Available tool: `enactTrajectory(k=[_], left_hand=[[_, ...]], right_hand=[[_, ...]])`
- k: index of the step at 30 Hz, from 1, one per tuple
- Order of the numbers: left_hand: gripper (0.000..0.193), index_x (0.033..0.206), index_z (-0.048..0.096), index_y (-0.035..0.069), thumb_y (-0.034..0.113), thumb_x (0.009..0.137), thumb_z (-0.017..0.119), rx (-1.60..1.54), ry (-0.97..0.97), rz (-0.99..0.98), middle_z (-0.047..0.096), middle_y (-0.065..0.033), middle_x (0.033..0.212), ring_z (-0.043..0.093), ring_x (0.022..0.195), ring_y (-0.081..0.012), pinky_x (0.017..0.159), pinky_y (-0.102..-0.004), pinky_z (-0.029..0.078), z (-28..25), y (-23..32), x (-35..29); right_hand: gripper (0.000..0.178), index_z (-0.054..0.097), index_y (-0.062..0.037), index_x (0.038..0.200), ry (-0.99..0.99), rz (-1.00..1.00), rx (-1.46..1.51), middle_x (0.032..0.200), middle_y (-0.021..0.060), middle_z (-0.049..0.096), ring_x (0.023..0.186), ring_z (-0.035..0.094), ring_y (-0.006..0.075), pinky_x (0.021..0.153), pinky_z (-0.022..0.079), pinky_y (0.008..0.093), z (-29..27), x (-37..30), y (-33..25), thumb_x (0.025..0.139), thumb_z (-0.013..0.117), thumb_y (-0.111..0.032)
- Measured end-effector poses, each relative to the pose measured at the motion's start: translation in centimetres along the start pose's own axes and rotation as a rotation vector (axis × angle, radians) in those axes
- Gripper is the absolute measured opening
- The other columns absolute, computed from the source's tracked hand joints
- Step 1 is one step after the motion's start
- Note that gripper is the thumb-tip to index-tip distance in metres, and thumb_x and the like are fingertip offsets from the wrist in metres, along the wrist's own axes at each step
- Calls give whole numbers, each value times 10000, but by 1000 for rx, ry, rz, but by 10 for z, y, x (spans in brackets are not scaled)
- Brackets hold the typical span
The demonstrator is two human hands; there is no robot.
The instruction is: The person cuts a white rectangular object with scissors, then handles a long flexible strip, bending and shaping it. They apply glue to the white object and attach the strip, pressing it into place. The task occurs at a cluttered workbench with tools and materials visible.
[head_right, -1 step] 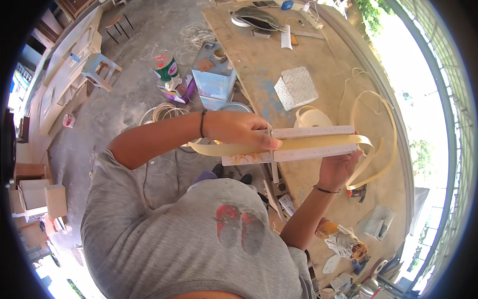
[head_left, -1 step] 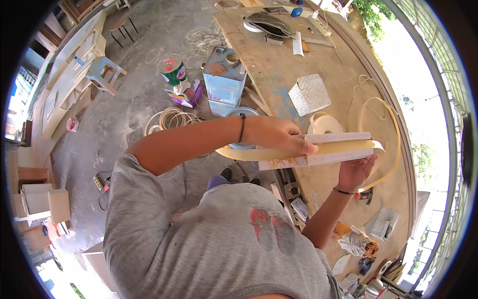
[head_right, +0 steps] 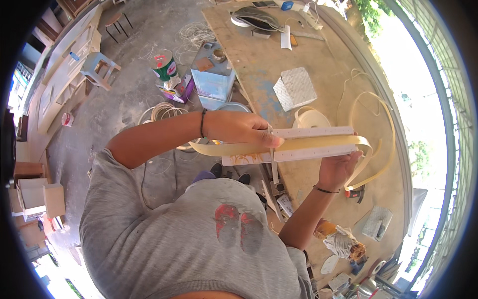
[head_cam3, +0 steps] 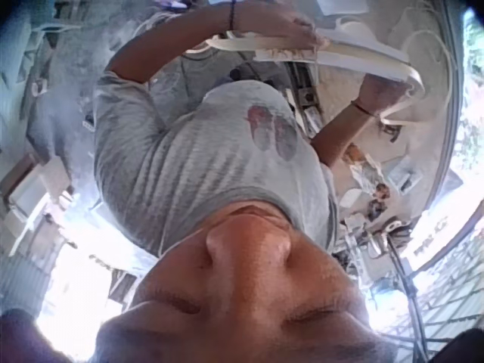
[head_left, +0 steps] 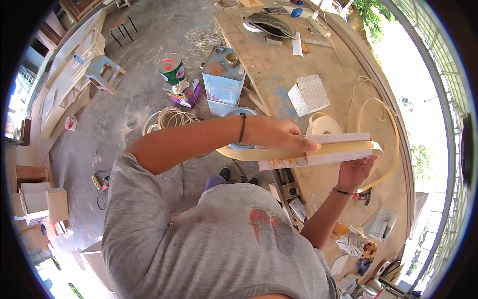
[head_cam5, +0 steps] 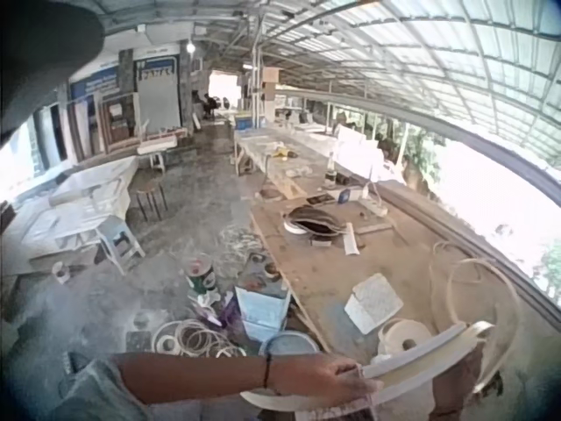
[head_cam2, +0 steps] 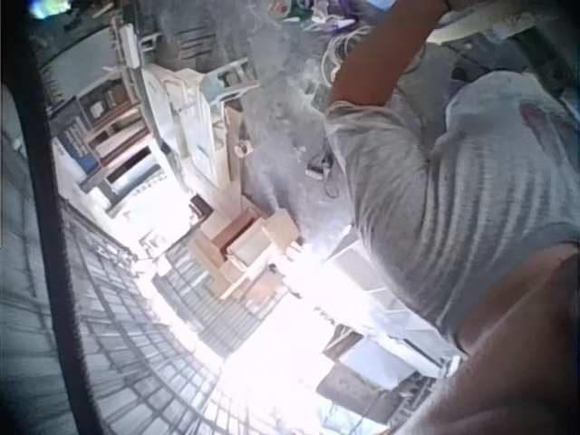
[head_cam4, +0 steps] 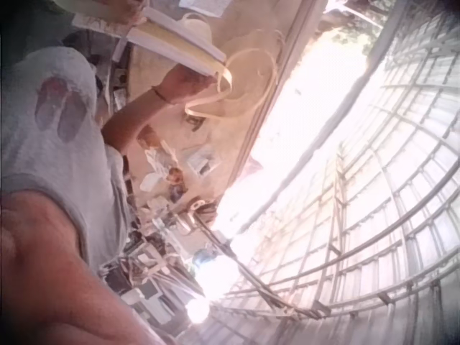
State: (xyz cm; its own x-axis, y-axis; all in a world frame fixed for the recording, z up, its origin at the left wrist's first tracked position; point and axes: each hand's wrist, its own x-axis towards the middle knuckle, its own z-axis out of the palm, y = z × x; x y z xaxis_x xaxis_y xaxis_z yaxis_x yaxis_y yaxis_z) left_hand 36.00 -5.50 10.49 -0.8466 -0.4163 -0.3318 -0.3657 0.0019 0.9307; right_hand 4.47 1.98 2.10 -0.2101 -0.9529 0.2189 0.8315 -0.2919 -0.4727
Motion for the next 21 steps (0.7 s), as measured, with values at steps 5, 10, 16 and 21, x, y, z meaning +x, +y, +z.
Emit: enactTrajectory(k=[5, 10, 16, 21], left_hand=[[851, 1106, 609, -70, 728, 816, 545, 18, 8, 31, 655, -166, 968, 641, 913, -216, 759, -310, 504, 6, 6, 6], [872, 1117, 619, -56, 749, 790, 542, 85, 46, 144, 674, -217, 967, 669, 903, -282, 776, -332, 507, 11, -1, 10], [715, 1055, 569, -61, 614, 827, 631, 171, 113, 205, 666, -161, 832, 658, 787, -234, 696, -332, 496, 18, 5, 1], [653, 1030, 559, -39, 586, 854, 620, 176, 82, 272, 654, -159, 805, 653, 747, -245, 643, -346, 481, 21, -2, -4]], right_hand=[[449, 484, -82, 1347, -47, 11, -43, 1330, 71, 543, 1274, 468, 248, 1083, 372, 464, -13, 5, -8, 983, 516, -343], [403, 520, -85, 1315, -73, -53, -11, 1328, 88, 545, 1275, 468, 246, 1086, 372, 467, -18, 9, -5, 988, 512, -320], [369, 535, -81, 1286, -102, -59, -4, 1356, 87, 520, 1293, 446, 240, 1091, 366, 468, -11, 4, -13, 995, 499, -304], [334, 554, -68, 1239, -102, -174, -175, 1311, 82, 551, 1254, 485, 228, 1101, 357, 465, -5, 4, -29, 999, 488, -291]])
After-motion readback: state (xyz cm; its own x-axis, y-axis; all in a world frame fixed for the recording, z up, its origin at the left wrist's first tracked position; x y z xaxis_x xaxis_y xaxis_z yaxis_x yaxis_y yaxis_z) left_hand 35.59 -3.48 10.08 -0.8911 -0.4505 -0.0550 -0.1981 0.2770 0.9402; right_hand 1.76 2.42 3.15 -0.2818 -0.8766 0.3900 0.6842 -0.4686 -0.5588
